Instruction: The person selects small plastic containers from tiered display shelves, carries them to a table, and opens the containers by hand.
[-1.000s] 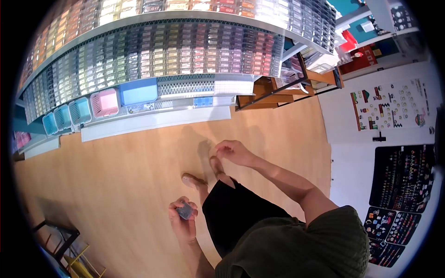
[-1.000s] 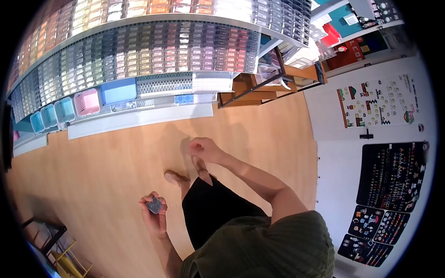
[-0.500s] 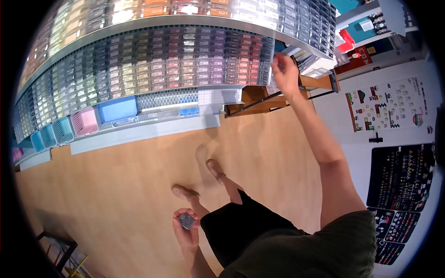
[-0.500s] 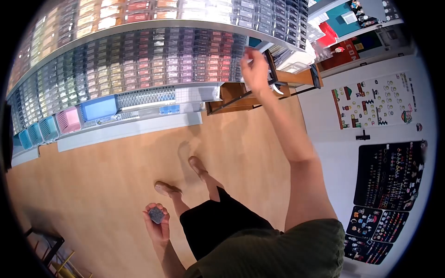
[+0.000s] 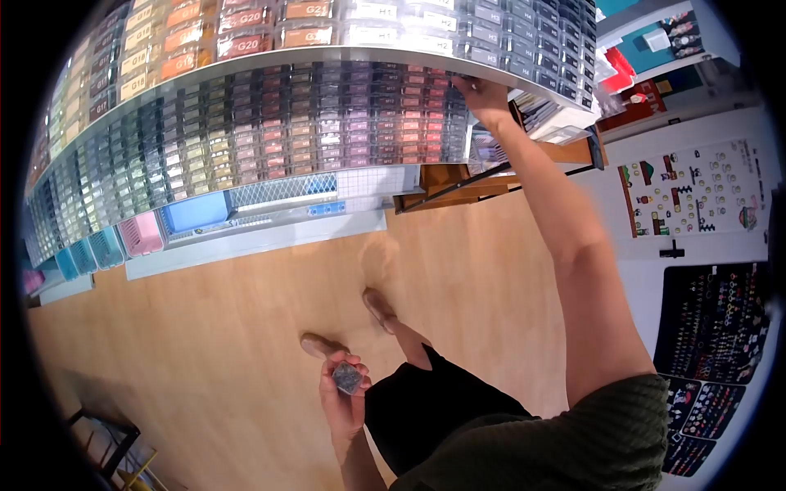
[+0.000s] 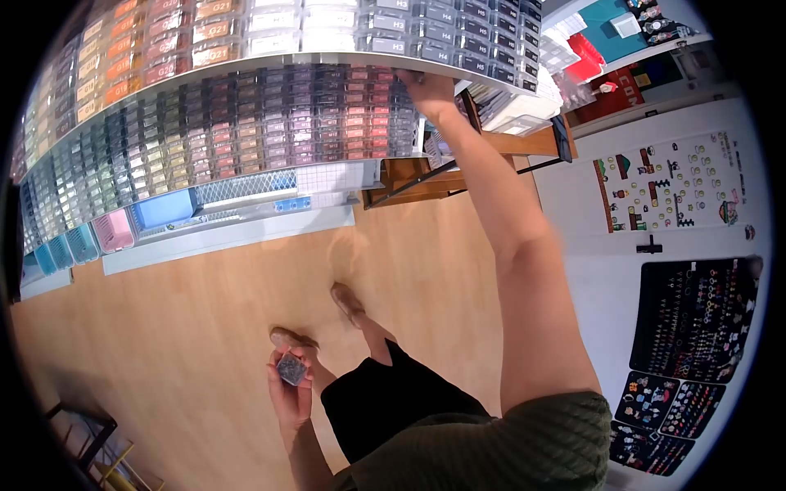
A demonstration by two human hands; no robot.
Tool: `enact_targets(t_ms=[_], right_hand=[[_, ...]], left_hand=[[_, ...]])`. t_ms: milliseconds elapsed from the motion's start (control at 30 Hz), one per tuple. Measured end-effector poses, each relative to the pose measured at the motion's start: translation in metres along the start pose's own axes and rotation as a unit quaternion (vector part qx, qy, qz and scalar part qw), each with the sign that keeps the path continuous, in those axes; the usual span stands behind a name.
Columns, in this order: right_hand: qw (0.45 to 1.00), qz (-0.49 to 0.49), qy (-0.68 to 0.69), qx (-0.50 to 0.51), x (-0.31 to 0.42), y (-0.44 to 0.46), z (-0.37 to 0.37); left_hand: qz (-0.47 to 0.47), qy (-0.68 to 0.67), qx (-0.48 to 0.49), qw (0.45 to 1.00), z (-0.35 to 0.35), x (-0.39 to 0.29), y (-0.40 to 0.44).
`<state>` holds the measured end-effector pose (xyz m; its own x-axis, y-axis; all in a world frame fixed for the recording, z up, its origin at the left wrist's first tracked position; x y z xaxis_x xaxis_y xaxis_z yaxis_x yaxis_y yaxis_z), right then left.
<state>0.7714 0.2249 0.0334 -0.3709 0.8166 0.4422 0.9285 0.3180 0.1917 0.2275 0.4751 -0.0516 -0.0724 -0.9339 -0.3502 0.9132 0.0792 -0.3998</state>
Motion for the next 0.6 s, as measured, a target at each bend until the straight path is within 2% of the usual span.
enact_targets(t_ms=[33,67,167,200,267,300,333,367,400,467,567,600], right_hand=[[0.998,-0.035,0.000,-0.043,0.005,-0.007,0.001],[0.990,-0.041,-0.093,-0.101,0.034,-0.021,-0.013],[0.981,-0.077,-0.105,-0.147,0.073,-0.055,-0.028],[0.978,-0.103,0.010,-0.180,0.088,-0.072,-0.029],[0.976,-0.154,0.079,-0.133,0.127,-0.110,-0.030],[0.968,-0.179,0.121,-0.126,0.144,-0.129,-0.027],[0.970,-0.162,0.145,-0.109,0.157,-0.145,-0.023],[0.971,-0.144,0.167,-0.093,0.168,-0.158,-0.021],[0.965,-0.167,0.185,-0.085,0.177,-0.169,-0.019],[0.959,-0.170,0.218,-0.067,0.192,-0.182,-0.019],[0.943,-0.153,0.293,-0.046,0.213,-0.192,-0.024],[0.939,-0.150,0.309,-0.038,0.220,-0.193,-0.026]], left_hand=[[-0.001,-0.002,-0.002,1.000,0.009,-0.002,0.003],[-0.001,-0.003,-0.005,1.000,0.015,-0.004,0.007],[0.003,0.013,-0.018,1.000,0.006,0.001,0.018],[-0.019,-0.002,-0.034,0.999,0.001,0.004,0.025],[-0.055,-0.032,-0.072,0.995,0.009,0.002,0.051],[-0.057,-0.011,-0.022,0.998,0.025,-0.002,0.068],[-0.058,0.012,0.030,0.998,0.046,-0.008,0.090],[-0.049,0.088,0.022,0.995,0.068,-0.016,0.109],[-0.041,0.163,0.015,0.986,0.091,-0.024,0.125],[-0.018,0.172,0.114,0.978,0.134,-0.034,0.153],[0.013,0.213,0.130,0.968,0.181,-0.050,0.169],[0.019,0.185,0.135,0.973,0.187,-0.054,0.172]])
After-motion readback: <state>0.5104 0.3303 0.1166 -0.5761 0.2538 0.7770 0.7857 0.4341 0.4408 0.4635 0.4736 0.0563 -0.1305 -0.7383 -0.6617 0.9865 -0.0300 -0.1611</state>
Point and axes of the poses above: each hand's wrist, its own y-axis towards the middle knuckle, its own z-axis out of the palm, x = y × z, the point moved 6 cm from there along y, towards the middle knuckle, and after that the axes turned 11 degrees about x, right-handed, at the moved point
